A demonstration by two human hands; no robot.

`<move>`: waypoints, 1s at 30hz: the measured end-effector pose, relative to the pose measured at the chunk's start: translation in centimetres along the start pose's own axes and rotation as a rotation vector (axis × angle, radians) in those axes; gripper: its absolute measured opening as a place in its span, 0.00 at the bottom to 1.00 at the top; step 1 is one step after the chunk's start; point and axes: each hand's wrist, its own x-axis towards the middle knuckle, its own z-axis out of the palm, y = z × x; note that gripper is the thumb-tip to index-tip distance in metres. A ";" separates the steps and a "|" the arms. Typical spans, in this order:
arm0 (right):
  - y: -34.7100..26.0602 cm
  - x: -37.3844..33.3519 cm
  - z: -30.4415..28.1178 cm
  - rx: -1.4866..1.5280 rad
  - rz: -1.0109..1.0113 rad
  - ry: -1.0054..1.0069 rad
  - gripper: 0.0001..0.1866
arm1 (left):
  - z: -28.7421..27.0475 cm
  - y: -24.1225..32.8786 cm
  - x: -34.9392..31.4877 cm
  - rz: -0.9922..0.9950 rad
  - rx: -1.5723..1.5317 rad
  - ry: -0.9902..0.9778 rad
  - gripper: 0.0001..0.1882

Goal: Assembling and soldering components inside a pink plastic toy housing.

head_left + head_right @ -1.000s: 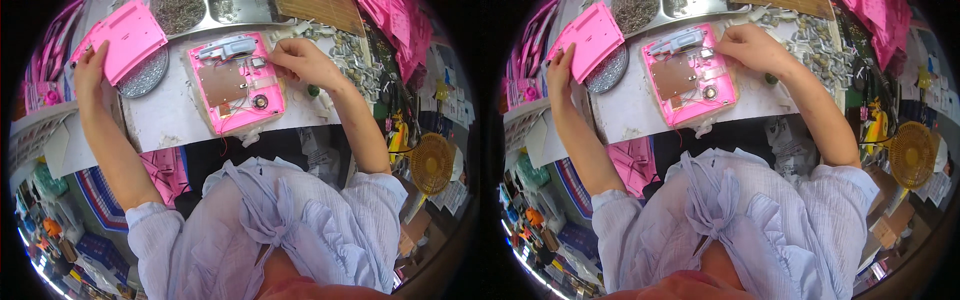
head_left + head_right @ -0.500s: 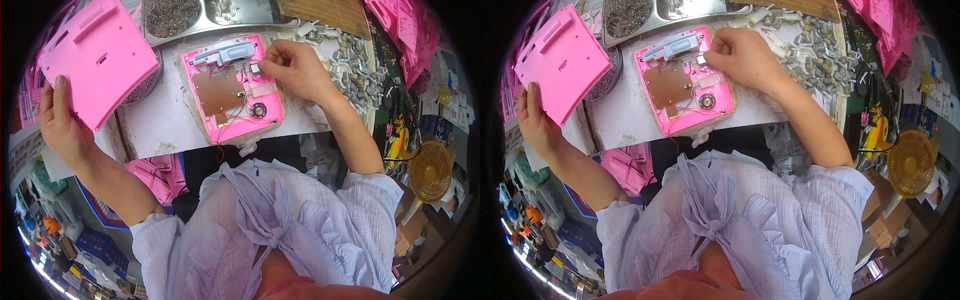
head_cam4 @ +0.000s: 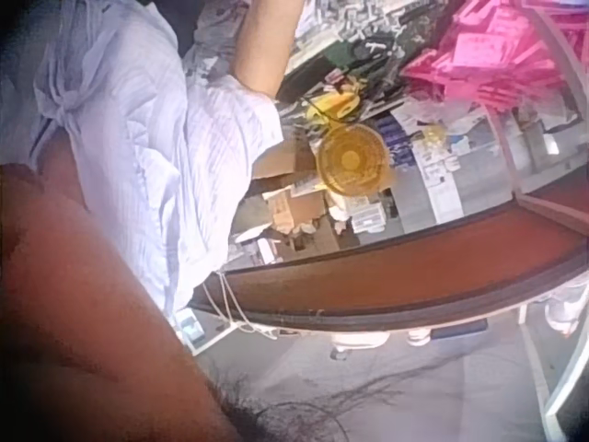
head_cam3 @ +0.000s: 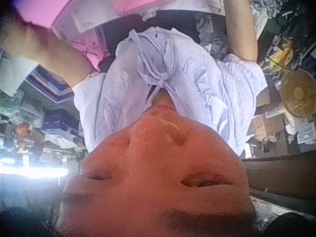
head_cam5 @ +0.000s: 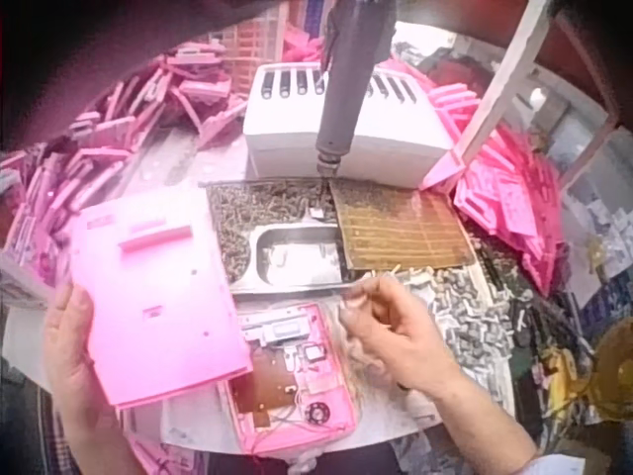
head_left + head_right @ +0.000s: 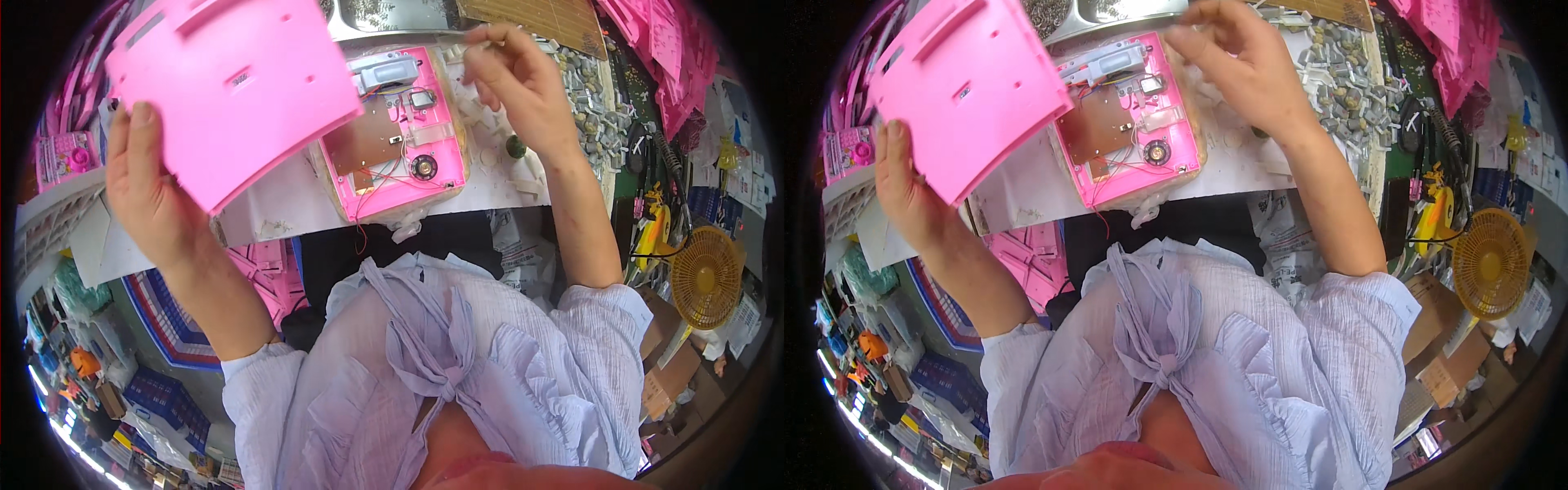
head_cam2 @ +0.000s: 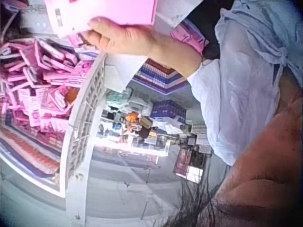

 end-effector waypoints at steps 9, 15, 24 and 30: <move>-3.5 -2.3 1.2 0.116 -0.003 0.024 0.28 | 4.5 -3.2 -0.9 0.013 0.389 -0.160 0.27; 0.9 -9.0 0.9 -0.282 0.015 -0.014 0.30 | 6.8 -5.2 -7.0 0.115 0.840 -0.362 0.37; 2.2 -7.2 1.1 -0.457 -0.027 -0.195 0.29 | 4.8 -7.1 -7.6 -0.042 0.725 -0.310 0.29; 1.0 -5.5 0.9 -0.631 -0.070 -0.383 0.30 | 4.7 -6.8 -10.5 -0.138 0.766 -0.197 0.29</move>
